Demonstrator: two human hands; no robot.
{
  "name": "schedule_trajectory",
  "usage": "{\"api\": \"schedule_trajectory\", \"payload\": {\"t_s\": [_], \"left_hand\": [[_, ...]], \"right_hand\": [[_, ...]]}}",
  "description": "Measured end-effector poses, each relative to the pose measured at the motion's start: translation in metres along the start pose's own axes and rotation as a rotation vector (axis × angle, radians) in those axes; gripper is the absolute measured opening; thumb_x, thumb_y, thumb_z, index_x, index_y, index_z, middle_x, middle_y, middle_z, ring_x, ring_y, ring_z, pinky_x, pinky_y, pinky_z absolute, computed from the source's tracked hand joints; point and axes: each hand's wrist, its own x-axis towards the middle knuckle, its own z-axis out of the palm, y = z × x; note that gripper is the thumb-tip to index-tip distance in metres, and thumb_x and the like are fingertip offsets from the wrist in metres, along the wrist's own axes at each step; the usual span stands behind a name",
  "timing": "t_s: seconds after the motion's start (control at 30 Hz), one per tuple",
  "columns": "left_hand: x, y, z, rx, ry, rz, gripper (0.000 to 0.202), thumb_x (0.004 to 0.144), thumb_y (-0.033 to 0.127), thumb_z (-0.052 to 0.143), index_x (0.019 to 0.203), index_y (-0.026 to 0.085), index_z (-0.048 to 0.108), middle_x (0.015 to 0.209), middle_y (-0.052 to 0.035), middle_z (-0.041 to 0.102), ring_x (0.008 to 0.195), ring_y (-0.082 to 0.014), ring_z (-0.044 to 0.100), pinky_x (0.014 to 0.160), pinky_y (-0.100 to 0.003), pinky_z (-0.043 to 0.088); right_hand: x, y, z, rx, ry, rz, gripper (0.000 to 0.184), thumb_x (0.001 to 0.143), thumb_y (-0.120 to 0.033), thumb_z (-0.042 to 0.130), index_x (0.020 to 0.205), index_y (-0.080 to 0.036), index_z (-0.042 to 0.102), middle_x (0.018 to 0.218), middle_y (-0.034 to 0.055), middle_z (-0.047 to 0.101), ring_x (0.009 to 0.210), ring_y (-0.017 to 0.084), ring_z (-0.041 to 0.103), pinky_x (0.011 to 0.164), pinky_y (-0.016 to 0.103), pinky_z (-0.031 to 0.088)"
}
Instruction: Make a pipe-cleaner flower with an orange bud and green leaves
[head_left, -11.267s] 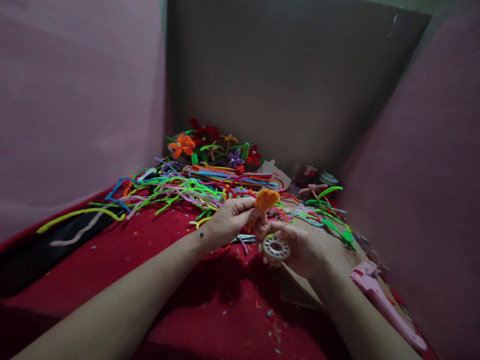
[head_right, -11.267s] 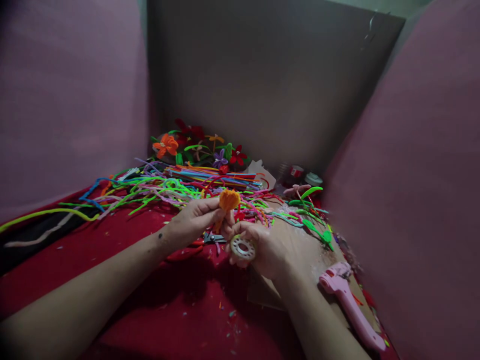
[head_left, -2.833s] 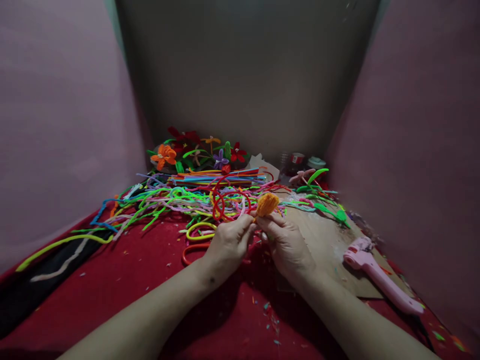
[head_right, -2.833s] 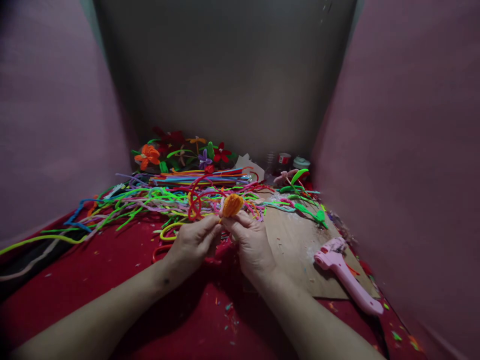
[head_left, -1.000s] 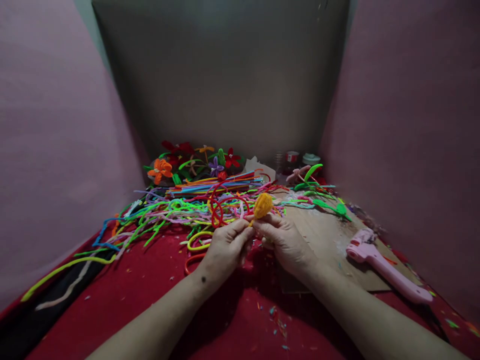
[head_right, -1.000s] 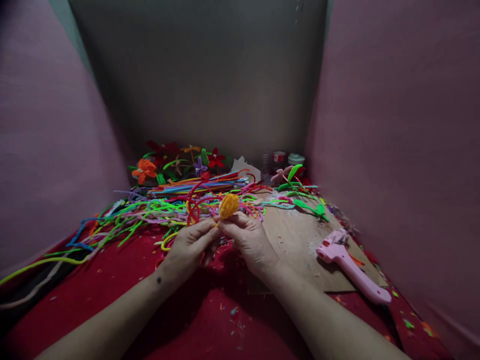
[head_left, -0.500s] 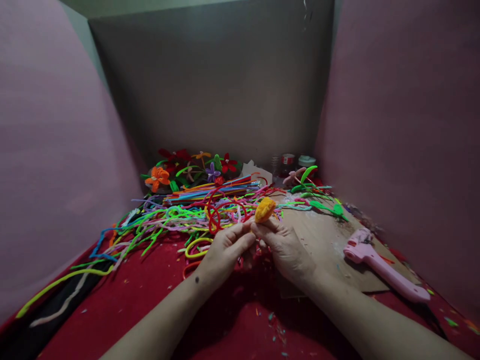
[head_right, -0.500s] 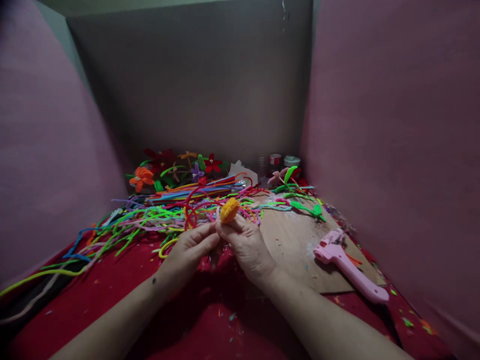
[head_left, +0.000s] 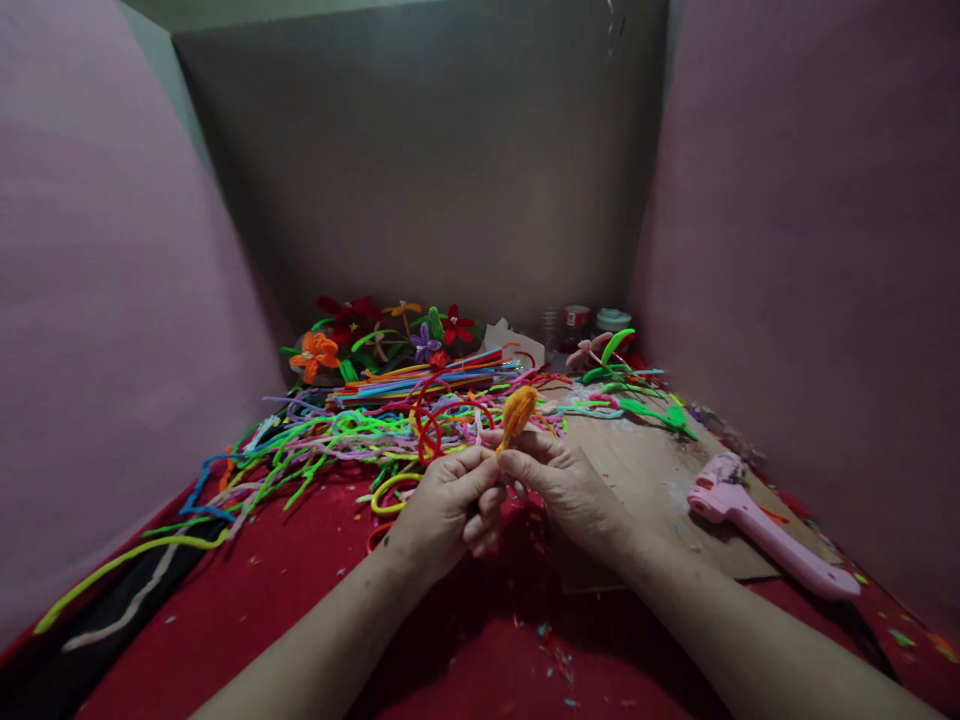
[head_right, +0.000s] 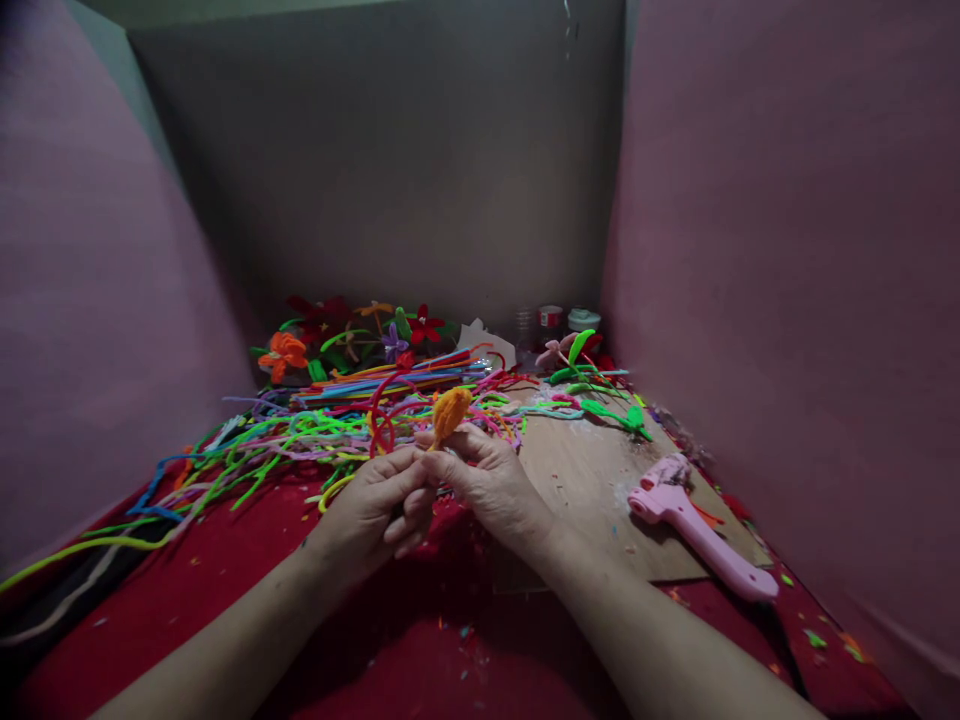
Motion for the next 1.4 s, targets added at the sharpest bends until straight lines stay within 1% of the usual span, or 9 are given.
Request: {"api": "schedule_trajectory", "payload": {"t_s": [0.17, 0.43, 0.53, 0.6, 0.7, 0.8, 1.13, 1.27, 1.4], "left_hand": [[0.000, 0.000, -0.007, -0.185, -0.125, -0.074, 0.014, 0.082, 0.026, 0.054, 0.075, 0.014, 0.052, 0.048, 0.0087, 0.039, 0.028, 0.0006, 0.019, 0.026, -0.012, 0.032], [-0.001, -0.002, -0.007, -0.384, -0.342, -0.147, 0.012, 0.082, 0.017, 0.050, 0.072, 0.013, 0.054, 0.046, 0.0100, 0.031, 0.026, 0.0010, 0.011, 0.024, -0.011, 0.030], [-0.001, -0.001, -0.007, -0.260, -0.276, -0.132, 0.014, 0.083, 0.023, 0.050, 0.073, 0.014, 0.055, 0.046, 0.0096, 0.033, 0.027, 0.0002, 0.014, 0.026, -0.013, 0.031], [0.000, 0.002, -0.006, -0.014, -0.162, -0.067, 0.021, 0.084, 0.031, 0.049, 0.074, 0.014, 0.056, 0.048, 0.0070, 0.040, 0.029, -0.0016, 0.027, 0.032, -0.016, 0.036], [0.001, 0.011, -0.005, 0.454, 0.083, 0.143, 0.025, 0.082, 0.035, 0.052, 0.075, 0.013, 0.060, 0.061, 0.0010, 0.054, 0.051, -0.0074, 0.050, 0.051, -0.018, 0.044], [-0.001, 0.022, -0.002, 0.577, 0.235, 0.298, 0.020, 0.075, 0.032, 0.061, 0.088, 0.017, 0.061, 0.076, 0.0003, 0.059, 0.070, -0.0110, 0.053, 0.064, -0.020, 0.045], [-0.014, 0.039, -0.009, 0.330, 0.037, 0.272, 0.037, 0.063, 0.018, 0.071, 0.099, 0.019, 0.062, 0.077, 0.0002, 0.055, 0.066, -0.0091, 0.050, 0.058, -0.018, 0.041], [-0.017, 0.041, -0.008, 0.364, 0.077, 0.423, 0.027, 0.063, 0.015, 0.072, 0.086, 0.020, 0.060, 0.074, 0.0024, 0.053, 0.066, -0.0079, 0.049, 0.061, -0.018, 0.043], [-0.019, 0.044, -0.005, 0.613, 0.062, 0.611, 0.020, 0.065, 0.013, 0.070, 0.080, 0.018, 0.059, 0.081, 0.0000, 0.052, 0.077, -0.0111, 0.050, 0.071, -0.022, 0.044]], "right_hand": [[0.000, -0.003, -0.005, -0.038, -0.056, -0.023, 0.019, 0.076, -0.031, 0.061, 0.090, -0.020, 0.068, 0.076, 0.0007, 0.059, 0.068, 0.011, 0.050, 0.062, 0.024, 0.040], [0.005, 0.011, -0.007, 0.294, -0.204, 0.096, 0.022, 0.075, -0.028, 0.064, 0.095, -0.020, 0.067, 0.067, -0.0004, 0.058, 0.055, 0.007, 0.045, 0.050, 0.020, 0.030], [0.004, 0.012, -0.006, 0.275, -0.136, 0.046, 0.020, 0.076, -0.027, 0.063, 0.092, -0.018, 0.068, 0.064, -0.0010, 0.056, 0.053, 0.007, 0.041, 0.049, 0.020, 0.028], [0.003, 0.010, -0.005, 0.196, -0.069, -0.002, 0.019, 0.076, -0.029, 0.062, 0.091, -0.019, 0.068, 0.064, -0.0009, 0.056, 0.054, 0.008, 0.041, 0.051, 0.021, 0.031], [0.001, 0.003, -0.004, -0.008, 0.024, -0.114, 0.018, 0.077, -0.032, 0.061, 0.089, -0.022, 0.070, 0.078, 0.0018, 0.061, 0.072, 0.014, 0.051, 0.066, 0.027, 0.040], [-0.002, -0.005, -0.002, -0.255, 0.062, -0.232, 0.017, 0.080, -0.033, 0.057, 0.088, -0.026, 0.071, 0.093, 0.0022, 0.062, 0.093, 0.020, 0.051, 0.084, 0.034, 0.038], [-0.009, -0.011, 0.006, -0.758, -0.114, -0.454, 0.019, 0.085, -0.020, 0.051, 0.086, -0.027, 0.069, 0.096, 0.0006, 0.064, 0.092, 0.018, 0.051, 0.088, 0.037, 0.031], [-0.010, -0.009, 0.007, -0.869, -0.026, -0.473, 0.018, 0.084, -0.019, 0.052, 0.081, -0.025, 0.069, 0.089, 0.0007, 0.064, 0.085, 0.017, 0.050, 0.082, 0.036, 0.032], [-0.011, -0.006, 0.006, -0.963, 0.025, -0.488, 0.019, 0.084, -0.017, 0.051, 0.082, -0.025, 0.069, 0.089, 0.0015, 0.064, 0.081, 0.018, 0.048, 0.080, 0.037, 0.033]]}}
